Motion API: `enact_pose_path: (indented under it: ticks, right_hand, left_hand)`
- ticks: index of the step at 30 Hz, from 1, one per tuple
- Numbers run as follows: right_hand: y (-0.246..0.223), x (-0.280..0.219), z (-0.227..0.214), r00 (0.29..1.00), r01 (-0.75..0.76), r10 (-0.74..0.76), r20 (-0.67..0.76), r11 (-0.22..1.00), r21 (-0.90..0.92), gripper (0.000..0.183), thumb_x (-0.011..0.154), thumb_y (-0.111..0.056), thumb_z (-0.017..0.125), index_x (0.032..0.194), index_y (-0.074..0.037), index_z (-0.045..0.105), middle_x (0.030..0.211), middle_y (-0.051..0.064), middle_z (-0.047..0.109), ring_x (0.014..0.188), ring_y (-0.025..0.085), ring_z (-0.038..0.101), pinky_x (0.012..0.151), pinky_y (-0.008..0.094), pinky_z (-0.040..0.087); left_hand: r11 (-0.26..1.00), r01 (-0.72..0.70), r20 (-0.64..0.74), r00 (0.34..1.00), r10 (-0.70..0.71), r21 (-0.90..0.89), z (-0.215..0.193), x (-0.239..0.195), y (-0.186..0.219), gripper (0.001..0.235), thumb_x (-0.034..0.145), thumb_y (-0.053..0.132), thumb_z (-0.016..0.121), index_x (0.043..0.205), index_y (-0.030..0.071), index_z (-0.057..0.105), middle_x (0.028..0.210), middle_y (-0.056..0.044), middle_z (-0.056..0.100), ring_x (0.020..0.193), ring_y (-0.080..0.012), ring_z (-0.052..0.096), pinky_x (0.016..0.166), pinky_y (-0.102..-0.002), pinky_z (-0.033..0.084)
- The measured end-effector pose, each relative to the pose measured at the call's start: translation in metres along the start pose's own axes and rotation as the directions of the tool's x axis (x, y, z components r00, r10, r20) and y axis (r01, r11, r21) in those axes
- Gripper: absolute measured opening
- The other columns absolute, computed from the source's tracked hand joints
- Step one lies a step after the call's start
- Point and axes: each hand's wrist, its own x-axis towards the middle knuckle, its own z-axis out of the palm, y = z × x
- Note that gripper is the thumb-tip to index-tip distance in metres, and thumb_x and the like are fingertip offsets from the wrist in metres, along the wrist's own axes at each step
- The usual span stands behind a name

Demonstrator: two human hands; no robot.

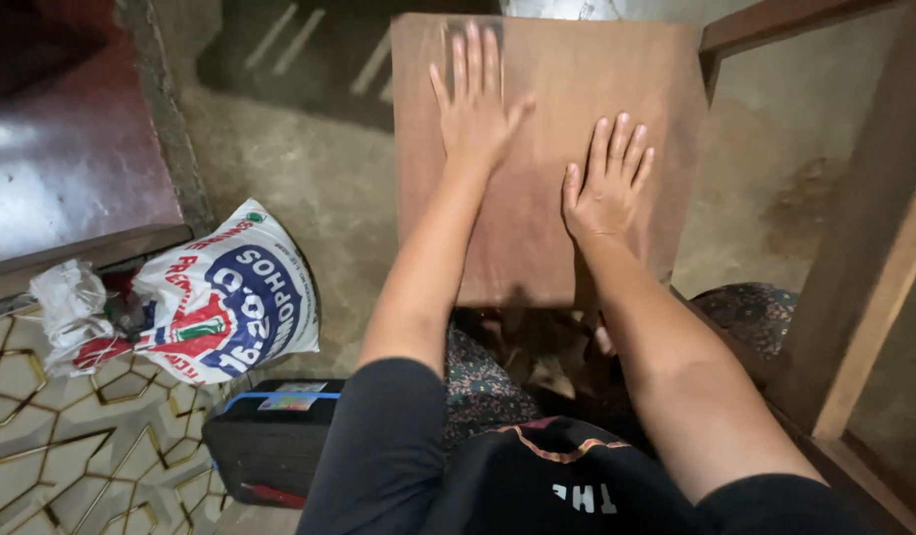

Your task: The person sits on the floor and smooths a rectangular wooden board resting on their lap. They use a sanding block to rub the surface of the board repeatedly with both hands, moving it back and forth across the wood.

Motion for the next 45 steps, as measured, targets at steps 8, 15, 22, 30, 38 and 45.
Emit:
enact_pose_path:
  ticks: [8,15,22,30,38,45]
  right_hand:
    - [0.001,0.001,-0.003,1.000,0.018,-0.018,-0.003,0.999,-0.041,0.063,0.120,-0.043,0.042,0.171,-0.008,0.030,0.174,0.017,0.025,0.161,0.043,0.021,0.131,0.060,0.020]
    - [-0.003,0.003,-0.006,1.000,0.009,-0.008,-0.010,1.000,0.020,0.062,0.118,-0.041,0.046,0.169,-0.006,0.036,0.173,0.018,0.028,0.159,0.044,0.023,0.130,0.061,0.021]
    - [-0.004,0.002,-0.008,0.998,0.024,-0.026,-0.053,0.999,-0.021,0.062,0.119,-0.043,0.043,0.168,-0.007,0.036,0.172,0.018,0.030,0.158,0.045,0.027,0.130,0.061,0.024]
    - [-0.003,0.000,-0.007,1.000,-0.004,0.003,0.016,1.000,0.021,0.063,0.119,-0.042,0.047,0.170,-0.007,0.034,0.174,0.017,0.025,0.159,0.044,0.020,0.130,0.061,0.018]
    - [-0.002,0.000,-0.006,1.000,-0.021,0.020,0.022,0.999,0.034,0.064,0.118,-0.043,0.044,0.169,-0.006,0.035,0.173,0.017,0.028,0.159,0.043,0.023,0.130,0.061,0.020]
    - [-0.004,0.003,-0.008,1.000,-0.001,0.000,0.012,1.000,0.008,0.064,0.118,-0.044,0.043,0.170,-0.008,0.033,0.174,0.017,0.026,0.160,0.044,0.022,0.130,0.061,0.020]
  left_hand:
    - [1.000,0.013,-0.013,1.000,-0.013,0.005,-0.008,0.019,-0.009,0.096,0.119,0.084,0.041,0.172,0.011,0.008,0.178,-0.009,0.006,0.165,-0.0257,0.006,0.134,-0.055,0.011]
    - [0.997,-0.071,-0.078,0.994,0.072,0.010,0.031,-0.025,-0.025,0.108,0.101,0.091,0.016,0.174,0.011,0.010,0.180,-0.009,0.005,0.167,-0.0261,0.006,0.135,-0.052,0.009]
    - [1.000,-0.021,-0.084,0.996,0.021,-0.006,0.023,0.025,-0.023,0.108,0.099,0.092,0.015,0.174,0.013,0.012,0.179,-0.006,0.007,0.167,-0.0238,0.007,0.135,-0.052,0.008]
    - [0.982,-0.089,-0.093,0.993,0.074,-0.164,0.054,-0.043,-0.027,0.109,0.101,0.089,0.024,0.174,0.010,0.005,0.181,-0.009,0.000,0.169,-0.0284,0.002,0.136,-0.055,0.005]
    - [0.995,-0.102,-0.044,0.994,0.102,-0.012,0.033,-0.018,-0.023,0.117,0.099,0.094,0.022,0.172,0.004,0.007,0.179,-0.017,0.004,0.167,-0.0334,0.005,0.135,-0.054,0.010]
    - [0.999,-0.025,-0.119,0.993,0.022,-0.020,0.024,0.042,-0.026,0.109,0.102,0.094,0.019,0.175,0.013,0.011,0.179,-0.009,0.004,0.167,-0.0259,0.004,0.137,-0.049,0.010]
